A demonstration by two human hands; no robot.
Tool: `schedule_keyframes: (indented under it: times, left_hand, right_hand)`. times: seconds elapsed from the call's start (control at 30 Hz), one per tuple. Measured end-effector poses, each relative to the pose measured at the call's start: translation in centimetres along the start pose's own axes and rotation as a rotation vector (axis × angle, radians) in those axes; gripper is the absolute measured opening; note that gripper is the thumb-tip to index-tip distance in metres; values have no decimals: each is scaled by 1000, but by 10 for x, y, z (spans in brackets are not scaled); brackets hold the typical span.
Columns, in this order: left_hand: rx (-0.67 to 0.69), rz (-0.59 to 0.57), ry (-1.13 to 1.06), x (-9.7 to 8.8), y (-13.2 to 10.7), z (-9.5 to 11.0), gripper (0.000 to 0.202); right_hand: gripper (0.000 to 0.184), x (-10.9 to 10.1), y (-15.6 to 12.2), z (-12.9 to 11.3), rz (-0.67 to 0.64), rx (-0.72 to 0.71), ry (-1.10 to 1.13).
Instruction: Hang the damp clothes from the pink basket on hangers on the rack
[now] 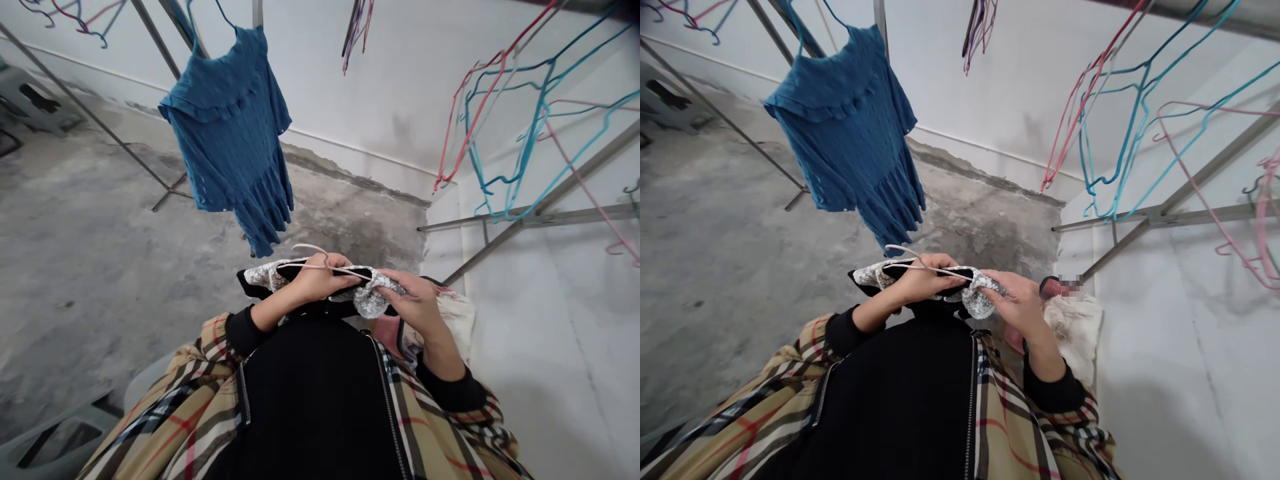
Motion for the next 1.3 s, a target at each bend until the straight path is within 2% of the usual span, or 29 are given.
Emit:
schedule_keyframes:
  times: [0.2, 0.27, 0.33, 0.43, 0.57, 0.7, 0.87, 0.97, 1.07, 1.13, 1.23, 1.3]
  left_hand:
    - [-180, 19, -185, 1, -1, -5, 29]
    - [-202, 9, -224, 1, -1, -4, 28]
    - [-158, 1, -166, 0, 0, 0, 25]
    - [-6, 13, 82, -4, 4, 10, 21]
    - [177, 122, 316, -6, 5, 16, 16]
    - [322, 200, 235, -2, 2, 18, 8]
    - [322, 178, 118, -8, -3, 19, 15]
    - [372, 183, 125, -15, -16, 16, 20]
    - [493, 296, 102, -28, -34, 9, 20]
    - [558, 456, 103, -44, -44, 2, 16]
    - [485, 756, 181, -73, -46, -16, 10]
    - [367, 842, 254, -87, -39, -28, 19]
  right_hand:
    - [29, 8, 1, 3, -120, 89, 5]
    - [31, 10, 3, 2, -134, 87, 2]
    - [34, 11, 6, -1, -143, 68, 4]
    - [36, 13, 9, -7, -164, 33, 21]
    - [40, 19, 10, -14, -192, -7, -8]
    - [39, 22, 12, -16, -167, -49, -111]
    - [33, 15, 14, -8, -181, -60, -160]
    - [33, 4, 17, -3, -136, -45, -176]
    - [33, -9, 21, 2, -59, -9, -173]
    - [32, -16, 23, 6, -19, 17, -166]
    - [29, -22, 25, 9, -4, 35, -163]
    - [29, -23, 25, 10, -6, 26, -168]
Point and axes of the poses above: each hand's wrist, its own y-axis towards the middle knuckle, its own x-axis out of the palm, z = x × y, the point moved 6 cm from there along y, towards the middle knuckle, and after that the axes turned 15 degrees about z, right-handed, at the moved point
